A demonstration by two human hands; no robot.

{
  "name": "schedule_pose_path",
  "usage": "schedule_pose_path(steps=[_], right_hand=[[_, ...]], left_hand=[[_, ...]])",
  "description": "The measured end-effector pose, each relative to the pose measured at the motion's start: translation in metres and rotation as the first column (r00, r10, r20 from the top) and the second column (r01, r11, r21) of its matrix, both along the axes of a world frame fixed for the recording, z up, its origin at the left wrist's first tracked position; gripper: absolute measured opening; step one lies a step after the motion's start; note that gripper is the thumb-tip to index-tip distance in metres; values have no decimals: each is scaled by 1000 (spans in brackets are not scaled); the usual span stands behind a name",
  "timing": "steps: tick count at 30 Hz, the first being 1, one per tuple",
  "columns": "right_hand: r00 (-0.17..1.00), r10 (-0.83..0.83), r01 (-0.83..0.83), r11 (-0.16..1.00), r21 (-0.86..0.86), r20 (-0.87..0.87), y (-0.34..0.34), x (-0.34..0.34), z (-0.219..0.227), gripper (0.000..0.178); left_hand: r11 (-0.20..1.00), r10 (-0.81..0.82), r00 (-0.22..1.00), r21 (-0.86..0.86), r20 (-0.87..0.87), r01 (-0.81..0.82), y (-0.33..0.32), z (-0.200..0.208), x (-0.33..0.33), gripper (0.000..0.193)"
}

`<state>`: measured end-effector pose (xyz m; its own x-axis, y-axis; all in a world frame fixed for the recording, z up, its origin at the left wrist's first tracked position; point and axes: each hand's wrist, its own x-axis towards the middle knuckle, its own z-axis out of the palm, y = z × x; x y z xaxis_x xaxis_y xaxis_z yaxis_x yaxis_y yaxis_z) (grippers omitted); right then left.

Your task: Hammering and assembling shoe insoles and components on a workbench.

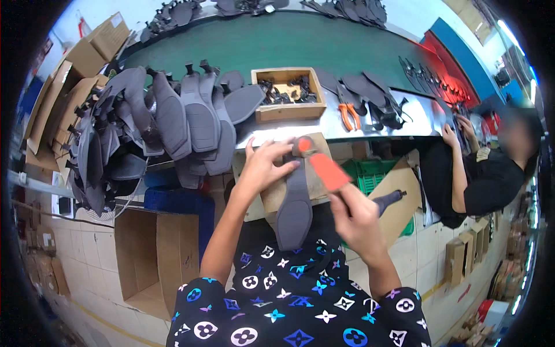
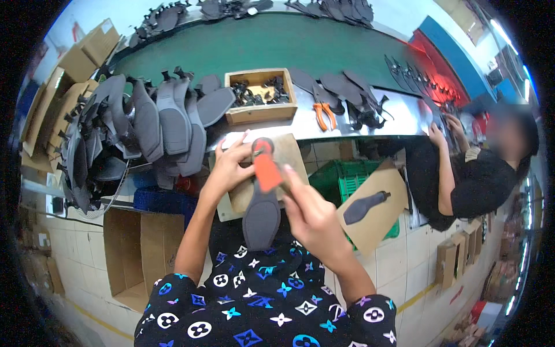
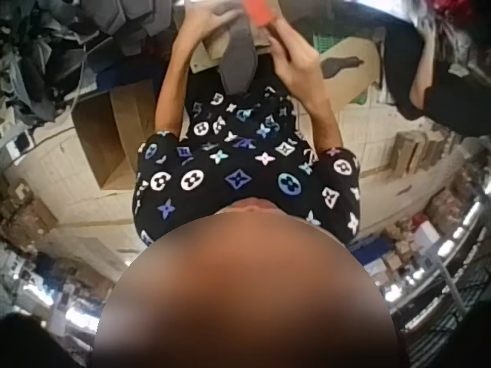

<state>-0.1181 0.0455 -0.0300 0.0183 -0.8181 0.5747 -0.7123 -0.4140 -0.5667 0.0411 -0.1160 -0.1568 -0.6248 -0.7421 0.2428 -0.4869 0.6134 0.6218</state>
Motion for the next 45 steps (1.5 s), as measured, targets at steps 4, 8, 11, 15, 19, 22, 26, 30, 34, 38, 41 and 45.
schedule_pose_path(steps=[4, 8, 11, 15, 19, 22, 26, 30, 34, 38, 41, 45], right_hand=[[986, -124, 117, 991, 67, 108, -5, -33, -9, 28], [957, -43, 81, 989, 124, -287, -33, -56, -47, 46], [879, 152, -32, 965, 261, -453, -46, -58, -59, 42], [921, 390, -384, 897, 220, 16, -27, -35, -54, 38], [290, 316, -744, 668, 5, 903, 10, -1, -53, 45], [167, 165, -771, 636, 25, 972, 22, 10, -47, 49], [137, 133, -800, 599, 31, 982, 24, 13, -31, 53], [182, 189, -761, 649, 17, 965, 20, 16, -21, 61], [149, 215, -759, 651, -28, 965, 20, 19, -21, 58], [220, 119, -737, 671, 85, 968, 22, 19, -24, 53], [230, 216, -719, 695, 16, 949, 22, 16, -26, 45], [401, 322, -680, 732, 43, 858, 21, 3, -27, 37]], left_hand=[[951, -185, 918, 171, -351, 257, 11, 29, 2, 21], [833, -261, 814, 305, -519, 461, 69, 72, 25, 19], [564, -79, 786, 622, -613, 543, 107, 98, 38, 19], [468, -70, 780, 670, -622, 576, 124, 117, 40, 24], [203, 39, 825, 813, -564, 546, 132, 122, 35, 27], [114, 49, 730, 730, -682, 674, 137, 121, 33, 38], [86, -44, 715, 711, -697, 698, 141, 121, 36, 41], [174, -115, 678, 657, -726, 733, 146, 117, 34, 32], [81, 10, 665, 663, -747, 744, 148, 114, 33, 30], [-45, 165, 657, 660, -735, 750, 146, 117, 35, 35], [-13, 123, 697, 701, -706, 713, 144, 121, 35, 34], [17, 130, 780, 787, -613, 616, 148, 123, 29, 44]])
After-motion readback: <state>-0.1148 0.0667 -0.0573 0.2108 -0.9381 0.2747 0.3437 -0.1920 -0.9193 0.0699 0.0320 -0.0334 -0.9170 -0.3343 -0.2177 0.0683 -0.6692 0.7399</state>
